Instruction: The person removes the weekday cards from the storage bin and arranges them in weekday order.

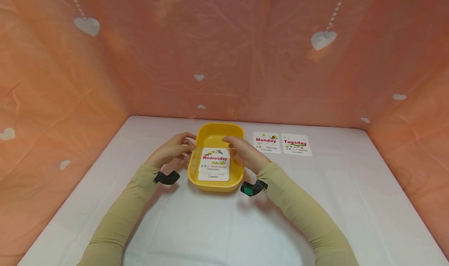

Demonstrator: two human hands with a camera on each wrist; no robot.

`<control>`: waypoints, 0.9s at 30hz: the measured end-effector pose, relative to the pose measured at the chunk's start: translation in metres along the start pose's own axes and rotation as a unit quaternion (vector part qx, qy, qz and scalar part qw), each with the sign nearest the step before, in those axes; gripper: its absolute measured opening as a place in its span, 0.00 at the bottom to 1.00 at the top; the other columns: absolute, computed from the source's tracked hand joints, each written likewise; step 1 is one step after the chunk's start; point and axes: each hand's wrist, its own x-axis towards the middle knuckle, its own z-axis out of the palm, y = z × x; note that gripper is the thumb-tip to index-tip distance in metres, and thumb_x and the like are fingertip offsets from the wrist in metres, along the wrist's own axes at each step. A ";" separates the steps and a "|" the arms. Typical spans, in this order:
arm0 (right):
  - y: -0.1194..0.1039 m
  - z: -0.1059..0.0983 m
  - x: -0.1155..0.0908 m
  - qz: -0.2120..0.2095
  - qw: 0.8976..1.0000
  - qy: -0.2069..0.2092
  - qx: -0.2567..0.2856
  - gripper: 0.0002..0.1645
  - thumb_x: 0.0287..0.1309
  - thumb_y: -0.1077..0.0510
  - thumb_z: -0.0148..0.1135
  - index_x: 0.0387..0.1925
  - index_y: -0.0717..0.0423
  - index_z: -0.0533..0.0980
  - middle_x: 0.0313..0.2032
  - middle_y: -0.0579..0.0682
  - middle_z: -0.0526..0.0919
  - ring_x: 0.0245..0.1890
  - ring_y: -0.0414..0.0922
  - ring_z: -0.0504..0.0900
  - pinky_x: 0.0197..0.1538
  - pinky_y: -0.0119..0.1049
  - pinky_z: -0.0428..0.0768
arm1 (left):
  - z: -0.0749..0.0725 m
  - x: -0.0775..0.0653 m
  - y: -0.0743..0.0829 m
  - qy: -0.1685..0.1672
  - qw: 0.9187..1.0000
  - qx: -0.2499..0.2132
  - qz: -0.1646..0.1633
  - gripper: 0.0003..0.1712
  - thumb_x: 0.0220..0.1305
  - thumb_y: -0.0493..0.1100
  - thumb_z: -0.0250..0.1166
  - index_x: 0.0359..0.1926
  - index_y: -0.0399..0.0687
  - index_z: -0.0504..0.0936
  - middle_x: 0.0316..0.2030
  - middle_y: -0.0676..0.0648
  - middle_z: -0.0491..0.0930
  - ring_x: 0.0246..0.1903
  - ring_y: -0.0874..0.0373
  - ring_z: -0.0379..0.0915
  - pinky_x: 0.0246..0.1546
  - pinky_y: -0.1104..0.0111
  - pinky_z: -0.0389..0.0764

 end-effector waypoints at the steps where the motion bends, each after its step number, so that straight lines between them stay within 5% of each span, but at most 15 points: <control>1: 0.000 0.000 0.001 0.005 1.000 0.002 0.002 0.20 0.68 0.58 0.48 0.57 0.64 0.59 0.53 0.58 0.56 0.47 0.50 0.59 0.52 0.39 0.60 | 0.000 0.000 0.000 0.001 1.000 0.000 -0.001 0.22 0.69 0.36 0.57 0.62 0.39 0.64 0.42 0.37 0.75 0.31 0.51 0.79 0.34 0.57 0.83; 7: 0.001 0.002 0.003 0.029 0.999 0.017 0.010 0.22 0.67 0.57 0.51 0.57 0.59 0.58 0.57 0.57 0.52 0.55 0.51 0.55 0.56 0.40 0.58 | 0.000 -0.001 0.002 0.002 1.000 0.007 -0.002 0.21 0.70 0.36 0.57 0.61 0.40 0.65 0.41 0.38 0.76 0.30 0.52 0.79 0.34 0.57 0.83; 13: 0.004 0.002 0.006 0.037 0.999 0.007 0.008 0.18 0.65 0.57 0.52 0.51 0.60 0.60 0.50 0.54 0.51 0.53 0.49 0.52 0.51 0.39 0.54 | 0.001 -0.002 0.002 0.000 1.000 0.006 0.001 0.22 0.70 0.36 0.56 0.62 0.39 0.64 0.40 0.38 0.76 0.30 0.51 0.79 0.33 0.57 0.83; 19: 0.010 0.005 0.011 0.031 1.000 -0.007 0.000 0.25 0.66 0.57 0.49 0.59 0.65 0.58 0.62 0.60 0.52 0.62 0.53 0.55 0.66 0.43 0.55 | 0.001 -0.001 0.000 -0.003 1.000 0.001 0.002 0.22 0.70 0.35 0.56 0.62 0.39 0.64 0.40 0.38 0.76 0.31 0.50 0.79 0.34 0.55 0.83; 27: 0.010 0.006 0.013 0.044 0.999 0.008 -0.012 0.30 0.66 0.55 0.50 0.64 0.63 0.55 0.64 0.61 0.52 0.61 0.54 0.56 0.67 0.44 0.56 | 0.000 0.000 0.003 -0.004 1.000 0.004 -0.002 0.24 0.69 0.35 0.57 0.63 0.37 0.63 0.42 0.35 0.76 0.29 0.53 0.77 0.35 0.56 0.83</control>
